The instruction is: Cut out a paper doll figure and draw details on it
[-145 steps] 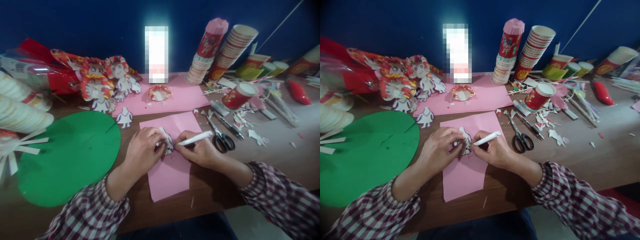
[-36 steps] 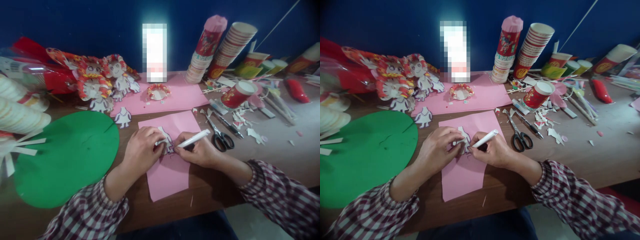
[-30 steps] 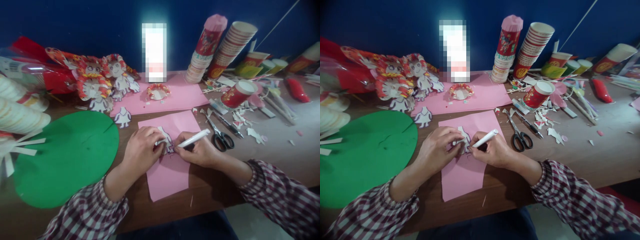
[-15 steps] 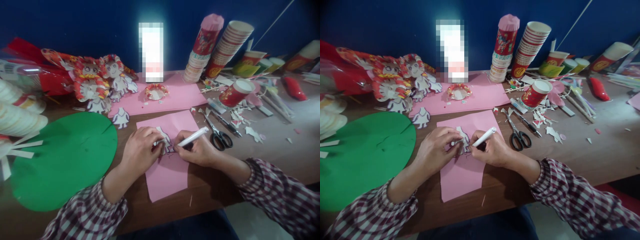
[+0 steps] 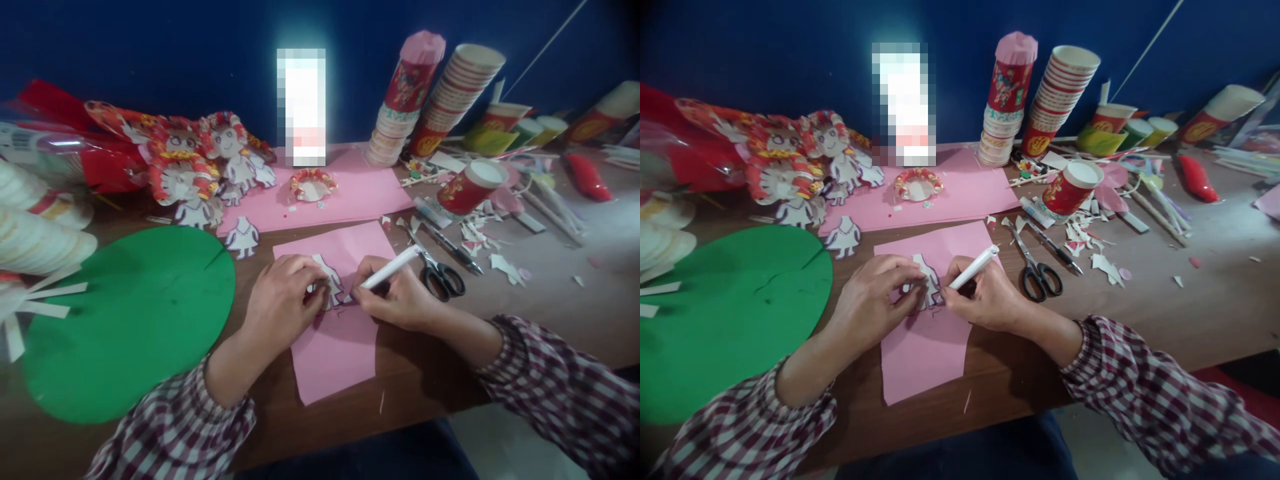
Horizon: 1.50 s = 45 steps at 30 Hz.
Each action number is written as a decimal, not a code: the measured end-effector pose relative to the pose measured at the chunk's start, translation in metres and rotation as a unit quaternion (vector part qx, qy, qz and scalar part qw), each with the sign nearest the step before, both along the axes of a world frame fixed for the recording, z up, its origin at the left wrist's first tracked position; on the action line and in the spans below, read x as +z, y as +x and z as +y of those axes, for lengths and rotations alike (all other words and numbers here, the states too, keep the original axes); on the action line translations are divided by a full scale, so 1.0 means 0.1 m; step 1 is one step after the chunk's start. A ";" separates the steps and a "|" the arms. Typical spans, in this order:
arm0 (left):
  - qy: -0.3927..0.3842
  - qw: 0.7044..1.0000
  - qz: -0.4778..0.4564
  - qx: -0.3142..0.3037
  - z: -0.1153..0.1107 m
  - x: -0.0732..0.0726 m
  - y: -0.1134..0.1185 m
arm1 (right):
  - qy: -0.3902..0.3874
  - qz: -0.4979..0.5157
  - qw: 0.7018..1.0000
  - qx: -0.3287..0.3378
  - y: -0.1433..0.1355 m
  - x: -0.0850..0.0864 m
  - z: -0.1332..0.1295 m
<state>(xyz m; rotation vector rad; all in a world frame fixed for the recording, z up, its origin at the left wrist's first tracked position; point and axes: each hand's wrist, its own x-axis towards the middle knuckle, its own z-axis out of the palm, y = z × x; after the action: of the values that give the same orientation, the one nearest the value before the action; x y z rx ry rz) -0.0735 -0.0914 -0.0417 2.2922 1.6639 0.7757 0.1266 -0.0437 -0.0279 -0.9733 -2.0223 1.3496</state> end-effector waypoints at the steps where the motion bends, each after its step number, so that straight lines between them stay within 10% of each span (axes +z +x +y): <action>1: -0.001 1.000 0.000 -0.001 0.00 0.00 0.00 | -0.002 0.000 1.000 -0.001 0.00 0.00 0.00; 45: -0.011 1.000 0.008 0.016 -0.01 0.02 0.02 | -0.024 0.021 0.999 -0.031 -0.01 -0.03 0.02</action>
<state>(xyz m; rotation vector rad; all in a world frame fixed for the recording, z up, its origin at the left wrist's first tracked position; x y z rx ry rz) -0.0710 -0.0924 -0.0395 2.2671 1.7120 0.7430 0.1253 -0.0420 -0.0312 -1.0123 -1.9212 1.3799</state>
